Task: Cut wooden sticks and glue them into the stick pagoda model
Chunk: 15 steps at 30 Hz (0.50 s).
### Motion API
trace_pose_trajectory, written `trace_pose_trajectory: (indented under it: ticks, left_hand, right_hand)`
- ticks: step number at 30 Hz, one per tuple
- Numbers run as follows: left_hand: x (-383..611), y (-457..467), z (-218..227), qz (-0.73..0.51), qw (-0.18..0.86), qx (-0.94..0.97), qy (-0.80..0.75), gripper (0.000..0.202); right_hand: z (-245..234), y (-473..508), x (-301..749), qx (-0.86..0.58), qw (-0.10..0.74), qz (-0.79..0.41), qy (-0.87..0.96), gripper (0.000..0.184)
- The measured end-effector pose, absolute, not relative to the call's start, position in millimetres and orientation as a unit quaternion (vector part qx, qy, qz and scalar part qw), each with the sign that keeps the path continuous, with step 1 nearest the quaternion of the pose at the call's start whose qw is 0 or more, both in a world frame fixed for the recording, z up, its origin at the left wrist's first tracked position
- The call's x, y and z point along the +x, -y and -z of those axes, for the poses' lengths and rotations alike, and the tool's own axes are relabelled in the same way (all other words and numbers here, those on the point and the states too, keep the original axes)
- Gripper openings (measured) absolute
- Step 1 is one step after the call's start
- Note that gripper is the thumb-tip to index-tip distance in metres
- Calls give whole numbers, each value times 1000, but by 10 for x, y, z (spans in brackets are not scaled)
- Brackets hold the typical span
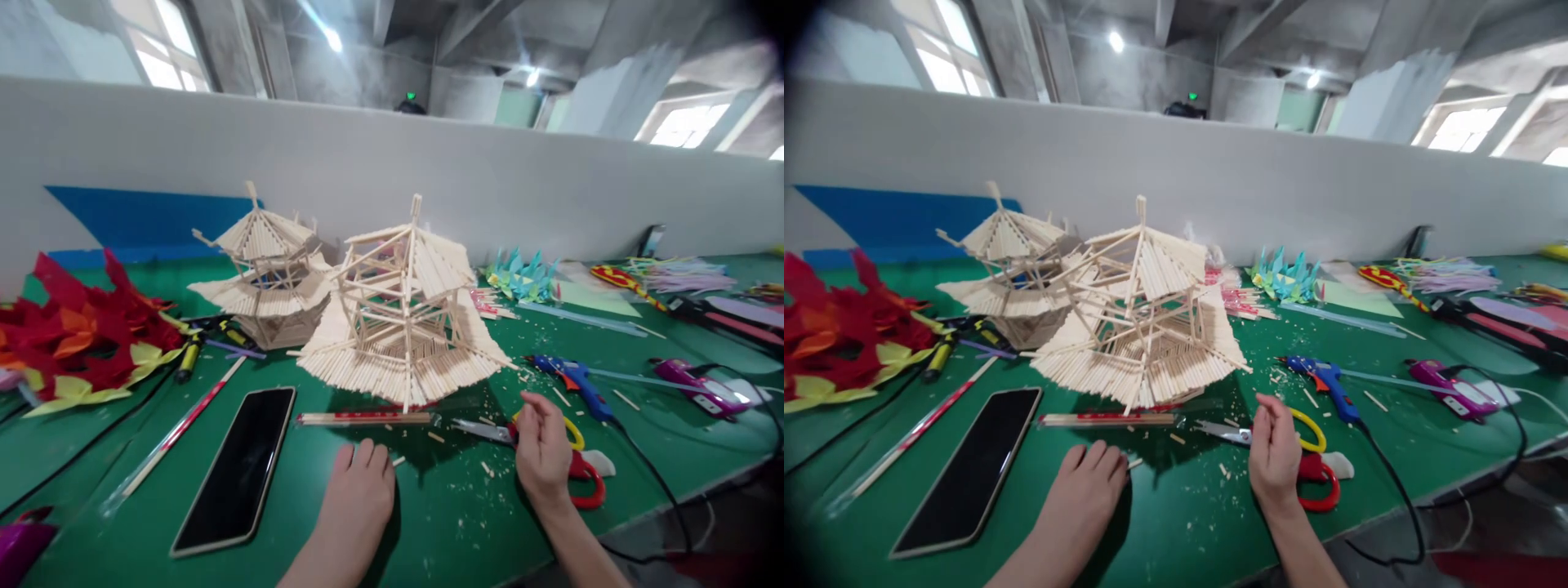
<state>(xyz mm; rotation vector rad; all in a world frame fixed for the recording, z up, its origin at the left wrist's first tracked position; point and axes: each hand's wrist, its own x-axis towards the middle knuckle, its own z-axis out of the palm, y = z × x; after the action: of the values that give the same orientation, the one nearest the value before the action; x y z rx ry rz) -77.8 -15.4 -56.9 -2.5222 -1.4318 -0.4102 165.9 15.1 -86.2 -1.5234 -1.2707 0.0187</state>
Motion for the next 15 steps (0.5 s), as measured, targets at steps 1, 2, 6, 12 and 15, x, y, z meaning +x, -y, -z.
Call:
trace_pose_trajectory:
  ticks: [1, 2, 6, 12, 15]
  left_hand:
    - [-765, 125, 592, 129, 112, -859, 483, 14]
    - [-758, 102, 611, 122, 116, -861, 480, 15]
    - [-760, 50, 649, 121, 116, -859, 484, 20]
    - [-791, 116, 358, 171, 74, -842, 506, 16]
    - [-800, 205, 62, 263, -84, -821, 500, 17]
  right_hand:
    - [870, -159, 1657, -643, 544, -6, 539, 26]
    - [881, -166, 1656, -644, 541, -5, 541, 26]
    - [914, -165, 1656, -642, 533, -9, 552, 26]
    - [775, -156, 1698, -615, 561, 20, 554, 26]
    - [675, -146, 1775, -615, 582, 38, 532, 35]
